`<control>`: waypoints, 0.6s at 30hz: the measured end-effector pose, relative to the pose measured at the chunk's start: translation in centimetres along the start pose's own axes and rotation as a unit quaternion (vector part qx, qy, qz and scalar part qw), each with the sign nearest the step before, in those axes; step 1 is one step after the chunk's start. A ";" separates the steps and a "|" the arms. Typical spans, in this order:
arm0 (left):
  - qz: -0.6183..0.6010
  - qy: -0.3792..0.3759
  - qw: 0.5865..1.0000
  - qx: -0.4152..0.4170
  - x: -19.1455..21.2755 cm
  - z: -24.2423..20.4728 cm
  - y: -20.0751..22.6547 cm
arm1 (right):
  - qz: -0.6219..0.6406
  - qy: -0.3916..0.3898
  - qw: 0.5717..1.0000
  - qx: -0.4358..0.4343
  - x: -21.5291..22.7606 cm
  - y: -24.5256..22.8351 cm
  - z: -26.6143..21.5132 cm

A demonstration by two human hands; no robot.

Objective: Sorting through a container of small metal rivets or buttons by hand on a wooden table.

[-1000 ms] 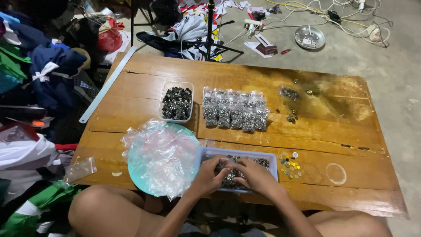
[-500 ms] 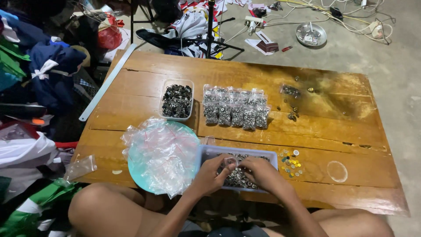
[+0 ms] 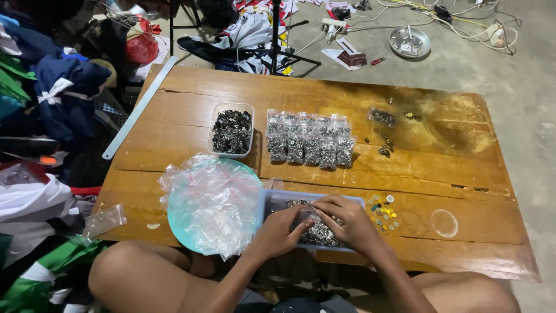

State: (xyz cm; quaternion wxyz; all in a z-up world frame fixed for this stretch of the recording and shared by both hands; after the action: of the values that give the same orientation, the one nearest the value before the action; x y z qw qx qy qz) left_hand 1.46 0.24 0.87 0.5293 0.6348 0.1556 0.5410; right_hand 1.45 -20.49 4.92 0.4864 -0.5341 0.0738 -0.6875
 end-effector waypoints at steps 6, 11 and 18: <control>0.018 -0.016 1.000 -0.002 -0.2 -0.1 -0.2 | -0.009 -0.043 0.999 -0.003 -0.5 0.2 -0.6; 0.016 -0.008 1.000 0.000 -0.3 -0.1 -0.3 | 0.030 -0.039 0.999 0.004 0.5 -0.6 -0.2; 0.014 -0.011 1.000 0.004 0.0 -0.1 0.0 | 0.008 -0.012 1.000 -0.016 0.7 -0.5 0.0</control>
State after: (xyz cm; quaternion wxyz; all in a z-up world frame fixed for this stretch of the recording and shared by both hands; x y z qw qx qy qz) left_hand 1.35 0.26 0.85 0.5210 0.6448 0.1432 0.5406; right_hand 1.21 -20.78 5.68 0.4843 -0.5490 0.0834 -0.6761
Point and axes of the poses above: each hand's wrist, its own z-axis towards the middle knuckle, its own x-axis out of the back of the hand, y = z × x, the point moved 1 cm from there along z, towards the middle knuckle, and after that the axes turned 3 degrees about y, right-handed, at the moved point
